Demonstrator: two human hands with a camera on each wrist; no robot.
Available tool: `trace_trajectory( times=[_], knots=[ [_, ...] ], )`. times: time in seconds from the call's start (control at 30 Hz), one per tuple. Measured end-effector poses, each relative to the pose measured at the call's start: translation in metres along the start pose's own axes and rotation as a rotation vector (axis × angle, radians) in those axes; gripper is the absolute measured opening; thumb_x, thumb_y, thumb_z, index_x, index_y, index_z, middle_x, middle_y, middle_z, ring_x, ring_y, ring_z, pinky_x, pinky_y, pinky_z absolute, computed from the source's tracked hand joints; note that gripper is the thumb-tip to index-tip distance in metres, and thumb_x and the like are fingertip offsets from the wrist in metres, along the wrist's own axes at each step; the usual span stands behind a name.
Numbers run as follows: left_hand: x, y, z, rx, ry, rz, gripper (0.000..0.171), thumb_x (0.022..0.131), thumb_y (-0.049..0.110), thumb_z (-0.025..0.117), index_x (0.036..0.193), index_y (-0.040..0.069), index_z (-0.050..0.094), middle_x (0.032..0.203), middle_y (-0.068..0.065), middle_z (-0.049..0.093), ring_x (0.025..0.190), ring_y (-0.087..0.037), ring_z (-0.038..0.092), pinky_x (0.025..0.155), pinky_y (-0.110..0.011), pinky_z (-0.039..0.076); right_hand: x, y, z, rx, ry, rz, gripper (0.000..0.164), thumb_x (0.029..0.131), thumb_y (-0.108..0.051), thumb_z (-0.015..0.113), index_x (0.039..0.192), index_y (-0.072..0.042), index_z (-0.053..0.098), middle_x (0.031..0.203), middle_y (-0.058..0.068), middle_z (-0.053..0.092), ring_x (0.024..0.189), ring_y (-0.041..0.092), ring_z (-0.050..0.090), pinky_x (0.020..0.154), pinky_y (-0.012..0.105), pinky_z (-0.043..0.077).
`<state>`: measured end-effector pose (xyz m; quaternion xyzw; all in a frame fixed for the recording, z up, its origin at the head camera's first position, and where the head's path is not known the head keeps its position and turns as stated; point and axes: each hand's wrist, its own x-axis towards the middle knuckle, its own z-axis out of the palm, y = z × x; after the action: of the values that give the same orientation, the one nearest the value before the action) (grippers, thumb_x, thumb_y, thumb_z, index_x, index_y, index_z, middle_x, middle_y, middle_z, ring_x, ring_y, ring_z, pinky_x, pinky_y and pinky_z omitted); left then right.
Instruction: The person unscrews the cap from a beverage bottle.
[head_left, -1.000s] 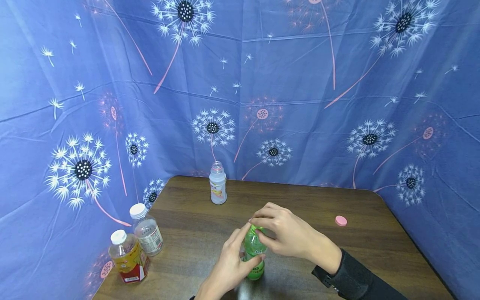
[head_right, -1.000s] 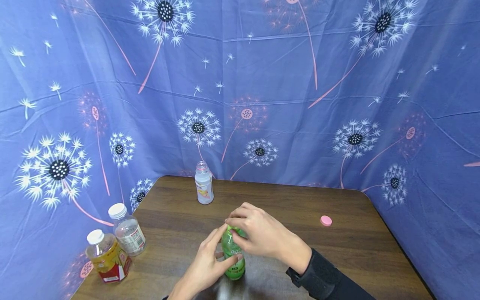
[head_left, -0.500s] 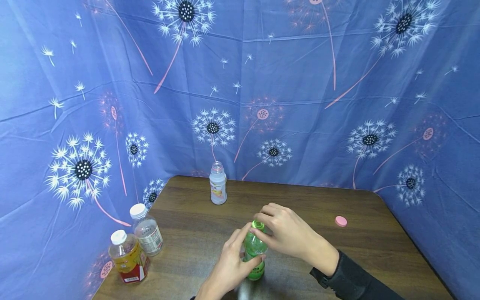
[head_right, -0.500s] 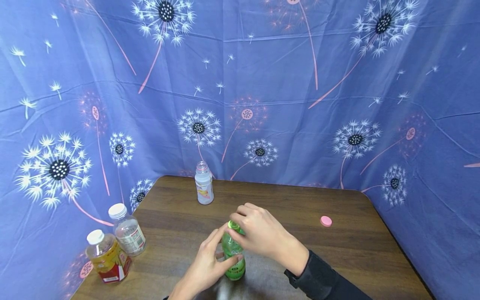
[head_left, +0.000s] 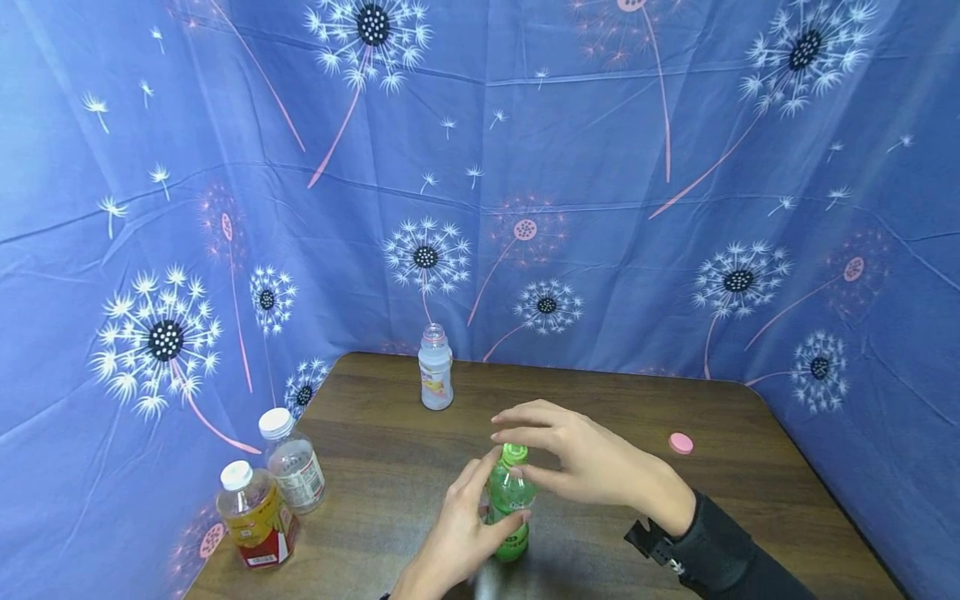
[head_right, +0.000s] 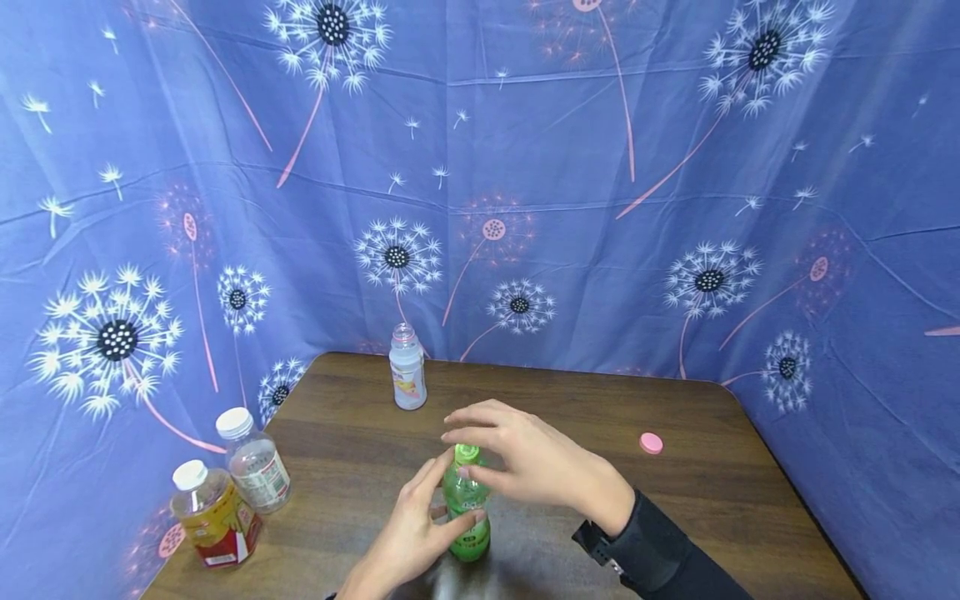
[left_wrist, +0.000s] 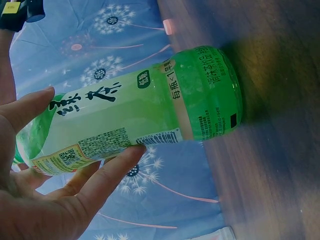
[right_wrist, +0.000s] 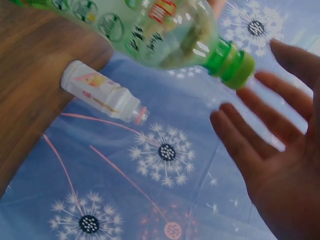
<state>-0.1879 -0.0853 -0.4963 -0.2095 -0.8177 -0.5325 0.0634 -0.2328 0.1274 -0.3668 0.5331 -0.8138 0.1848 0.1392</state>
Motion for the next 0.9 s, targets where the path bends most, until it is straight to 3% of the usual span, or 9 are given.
trace_trajectory(
  times=[0.1,0.2,0.27,0.37,0.47,0.63,0.9],
  knots=[
    [0.001,0.0,-0.001,-0.01,-0.009,0.002,0.081,0.093,0.039,0.081,0.161,0.031,0.039,0.13,-0.002,0.059,0.118,-0.026,0.066,0.078,-0.037,0.065,0.001,0.003,-0.004,0.021,-0.062,-0.078,0.044,0.095,-0.007,0.074,0.136,-0.024,0.069,0.149,-0.005,0.059,0.14,0.018,0.054,0.106,0.038,0.055],
    [0.0,0.0,-0.001,-0.011,-0.016,0.003,0.081,0.093,0.04,0.08,0.161,0.025,0.039,0.133,-0.003,0.058,0.119,-0.028,0.065,0.078,-0.037,0.065,0.004,0.005,-0.005,0.012,-0.097,-0.142,0.048,0.09,0.005,0.069,0.13,-0.021,0.073,0.144,-0.005,0.063,0.136,0.017,0.057,0.105,0.036,0.056],
    [-0.001,0.0,-0.001,-0.016,-0.021,-0.002,0.081,0.094,0.04,0.08,0.161,0.021,0.039,0.135,-0.004,0.057,0.122,-0.029,0.064,0.079,-0.038,0.065,0.005,0.005,-0.005,0.018,-0.114,-0.16,0.047,0.089,0.009,0.066,0.126,-0.019,0.076,0.139,-0.004,0.066,0.131,0.015,0.06,0.102,0.031,0.056],
    [-0.001,0.001,-0.001,-0.026,-0.026,-0.011,0.079,0.094,0.04,0.08,0.161,0.025,0.04,0.136,-0.003,0.057,0.123,-0.028,0.063,0.081,-0.038,0.065,0.007,0.006,-0.005,0.041,-0.142,-0.155,0.045,0.088,0.011,0.066,0.122,-0.016,0.078,0.132,-0.002,0.07,0.124,0.014,0.064,0.098,0.025,0.057],
    [0.0,0.001,-0.001,-0.029,-0.027,-0.014,0.078,0.094,0.04,0.08,0.16,0.034,0.039,0.134,-0.002,0.057,0.122,-0.027,0.063,0.08,-0.039,0.065,0.008,0.007,-0.006,0.063,-0.161,-0.134,0.041,0.089,0.009,0.067,0.12,-0.017,0.079,0.129,-0.002,0.071,0.121,0.013,0.065,0.094,0.022,0.057],
    [0.0,0.001,-0.002,-0.034,-0.036,-0.024,0.08,0.094,0.041,0.08,0.161,0.039,0.036,0.132,-0.001,0.057,0.121,-0.026,0.064,0.08,-0.043,0.065,0.008,0.005,-0.005,0.05,-0.146,-0.106,0.03,0.095,-0.003,0.072,0.12,-0.019,0.078,0.125,-0.005,0.071,0.115,0.009,0.064,0.091,0.019,0.056],
    [-0.001,0.001,-0.002,-0.042,-0.036,-0.02,0.077,0.094,0.042,0.079,0.159,0.04,0.038,0.133,-0.001,0.057,0.12,-0.023,0.064,0.08,-0.042,0.066,0.012,0.002,0.002,-0.073,-0.099,-0.048,0.02,0.098,-0.023,0.076,0.118,-0.021,0.078,0.11,-0.011,0.067,0.099,0.002,0.06,0.083,0.016,0.053]
  ],
)
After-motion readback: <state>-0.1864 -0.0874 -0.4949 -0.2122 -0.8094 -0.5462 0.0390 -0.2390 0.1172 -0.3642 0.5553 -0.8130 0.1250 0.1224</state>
